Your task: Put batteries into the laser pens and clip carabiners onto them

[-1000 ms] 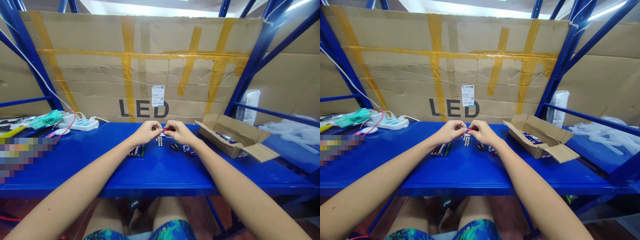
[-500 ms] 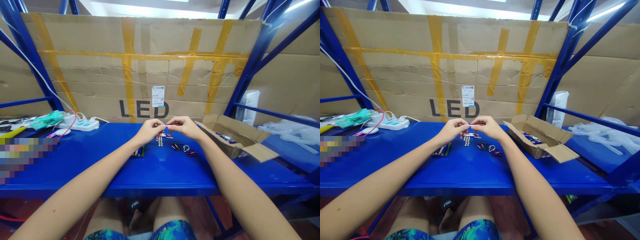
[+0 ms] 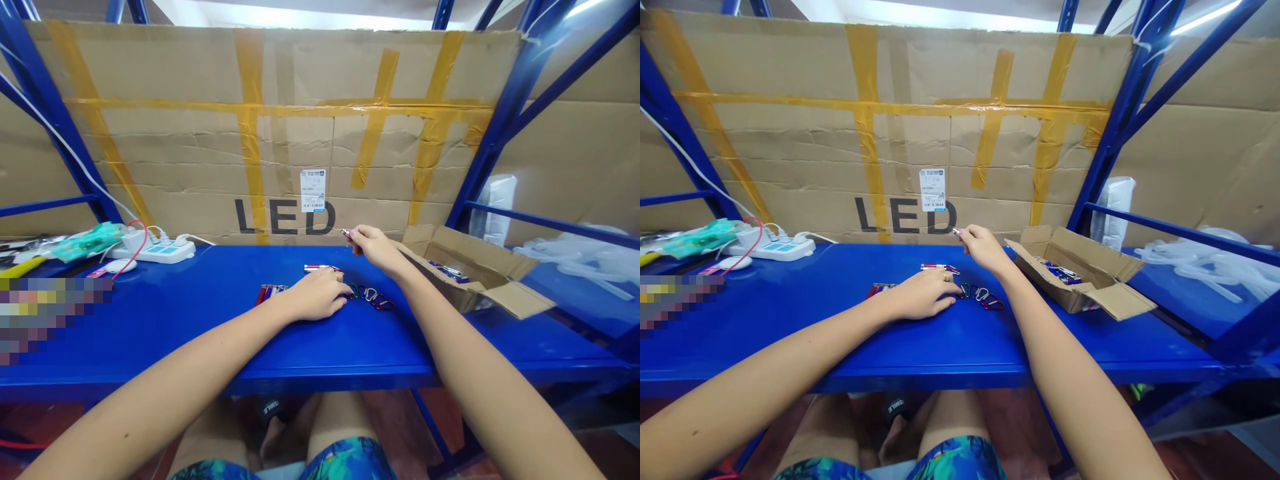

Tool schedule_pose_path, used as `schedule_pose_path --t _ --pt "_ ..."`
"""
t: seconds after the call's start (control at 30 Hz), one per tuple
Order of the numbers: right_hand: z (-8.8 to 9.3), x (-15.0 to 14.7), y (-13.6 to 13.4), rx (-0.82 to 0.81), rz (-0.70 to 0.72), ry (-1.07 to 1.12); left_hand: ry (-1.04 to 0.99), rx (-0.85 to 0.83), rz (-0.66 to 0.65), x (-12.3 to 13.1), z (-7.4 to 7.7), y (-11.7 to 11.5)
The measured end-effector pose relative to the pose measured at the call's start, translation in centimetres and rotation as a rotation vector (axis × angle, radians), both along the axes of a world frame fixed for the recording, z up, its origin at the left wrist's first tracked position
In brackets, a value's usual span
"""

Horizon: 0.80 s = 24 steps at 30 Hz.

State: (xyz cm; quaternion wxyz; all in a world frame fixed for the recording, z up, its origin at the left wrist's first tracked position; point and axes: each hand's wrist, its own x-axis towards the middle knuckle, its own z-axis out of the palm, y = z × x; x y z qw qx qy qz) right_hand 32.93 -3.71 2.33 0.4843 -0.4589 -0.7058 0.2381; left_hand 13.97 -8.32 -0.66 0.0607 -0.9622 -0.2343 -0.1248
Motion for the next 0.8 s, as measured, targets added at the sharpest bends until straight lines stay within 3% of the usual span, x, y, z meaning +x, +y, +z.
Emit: schedule_pose_path --t 0.2,0.27,0.4,0.47,0.57,0.63,0.8 --pt "0.0 -0.9 -0.9 -0.011 0.034 -0.102 -0.099 -0.166 -0.09 -0.6 0.6 0.1" --pt "0.1 -1.2 -1.4 -0.072 0.097 -0.119 -0.236 -0.233 -0.017 -1.1 1.0 0.4" --pt "0.0 -2.1 -2.2 -0.155 0.26 0.008 -0.74 -0.265 0.291 -1.6 1.8 1.3" --pt "-0.4 -2.5 -2.3 -0.194 0.336 0.074 -0.877 -0.309 0.282 -1.8 2.0 1.7" --pt "-0.8 -3.0 -2.2 -0.245 0.407 0.107 -0.92 -0.38 0.199 -1.9 2.2 2.1" --pt "-0.8 -2.9 -2.0 -0.241 0.351 0.069 -0.987 -0.416 0.168 -2.1 2.4 2.3" --pt "0.5 -2.1 -2.5 -0.083 -0.043 -0.186 -1.316 -0.474 0.247 -2.9 2.8 3.7"
